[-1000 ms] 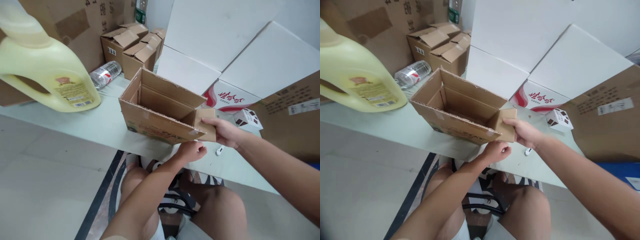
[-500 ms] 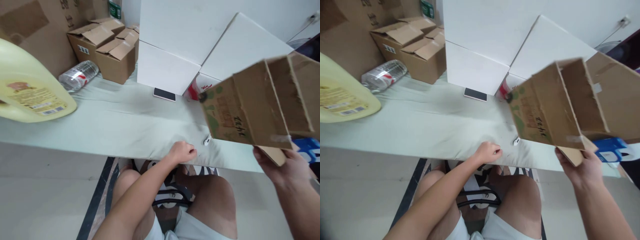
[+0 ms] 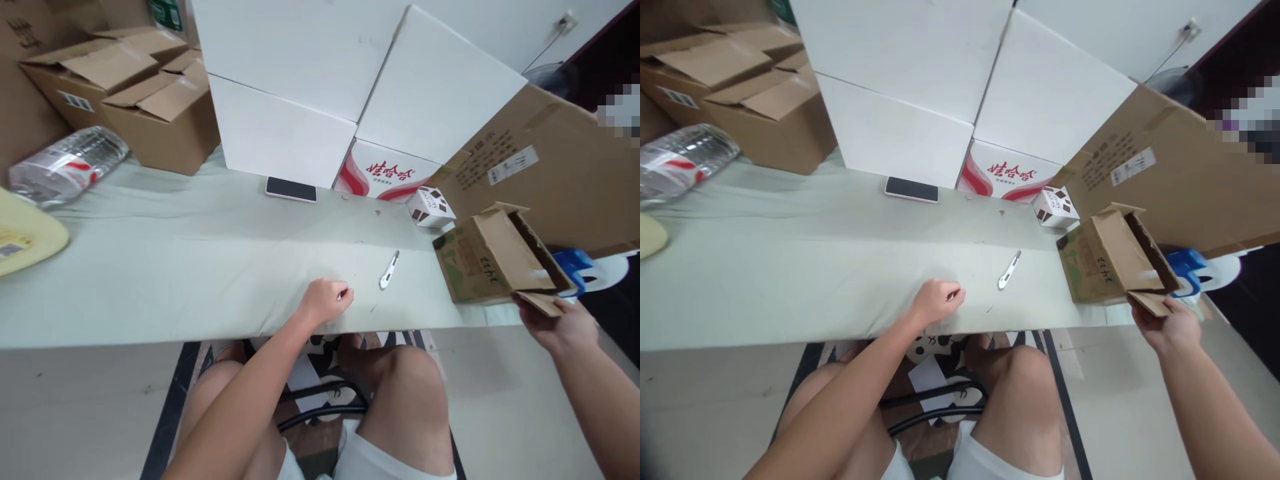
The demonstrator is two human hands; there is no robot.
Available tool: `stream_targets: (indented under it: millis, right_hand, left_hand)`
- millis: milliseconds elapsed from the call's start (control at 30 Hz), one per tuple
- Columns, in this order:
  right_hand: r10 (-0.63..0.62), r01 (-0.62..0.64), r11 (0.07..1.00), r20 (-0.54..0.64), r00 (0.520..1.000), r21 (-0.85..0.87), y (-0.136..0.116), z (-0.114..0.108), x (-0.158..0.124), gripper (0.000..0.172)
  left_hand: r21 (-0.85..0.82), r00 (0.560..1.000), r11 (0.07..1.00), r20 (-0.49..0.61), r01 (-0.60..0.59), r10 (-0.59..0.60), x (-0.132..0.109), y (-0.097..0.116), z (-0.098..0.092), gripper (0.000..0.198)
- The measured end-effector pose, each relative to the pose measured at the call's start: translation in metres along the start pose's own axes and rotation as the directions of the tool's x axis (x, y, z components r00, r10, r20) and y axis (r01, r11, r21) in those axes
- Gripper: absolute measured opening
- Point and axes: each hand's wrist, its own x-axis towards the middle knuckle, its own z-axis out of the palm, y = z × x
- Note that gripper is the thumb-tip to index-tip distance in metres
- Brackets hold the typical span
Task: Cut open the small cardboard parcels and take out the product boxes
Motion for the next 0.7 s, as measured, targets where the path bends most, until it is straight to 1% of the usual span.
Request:
stream_targets:
  millis: [67,100,267,367,467,600,700]
  right_hand:
    - [-0.043,0.043,0.998,0.002,0.999,-0.034,-0.005,0.018,0.01,0.021]
    - [-0.057,0.057,0.997,0.004,0.998,-0.05,-0.007,0.027,0.014,0.02]
    - [-0.093,0.096,0.992,0.041,0.995,-0.085,-0.015,0.071,0.025,0.023]
    - [-0.107,0.112,0.989,0.053,0.993,-0.093,-0.018,0.089,0.027,0.024]
    - [-0.112,0.117,0.988,0.057,0.992,-0.098,-0.019,0.094,0.025,0.023]
    - [-0.119,0.127,0.987,0.082,0.99,-0.103,-0.02,0.089,0.021,0.023]
    - [-0.117,0.124,0.988,0.073,0.99,-0.096,-0.019,0.088,0.021,0.023]
  left_hand:
    - [-0.001,1.0,1.0,0.001,0.003,-0.003,0.002,-0.002,0.001,0.038]
    - [-0.003,1.0,1.0,0.003,0.002,-0.002,0.002,-0.003,0.001,0.038]
    - [-0.018,1.0,1.0,0.007,-0.005,0.005,0.005,-0.005,0.003,0.038]
    - [-0.031,1.0,0.999,0.014,-0.01,0.01,0.009,-0.005,0.004,0.038]
    - [-0.042,1.0,0.999,0.019,-0.009,0.01,0.012,-0.005,0.005,0.038]
    - [-0.053,1.0,0.999,0.014,-0.003,0.004,0.016,-0.006,0.006,0.037]
    - [-0.06,1.0,0.998,0.013,-0.005,0.005,0.017,-0.006,0.006,0.037]
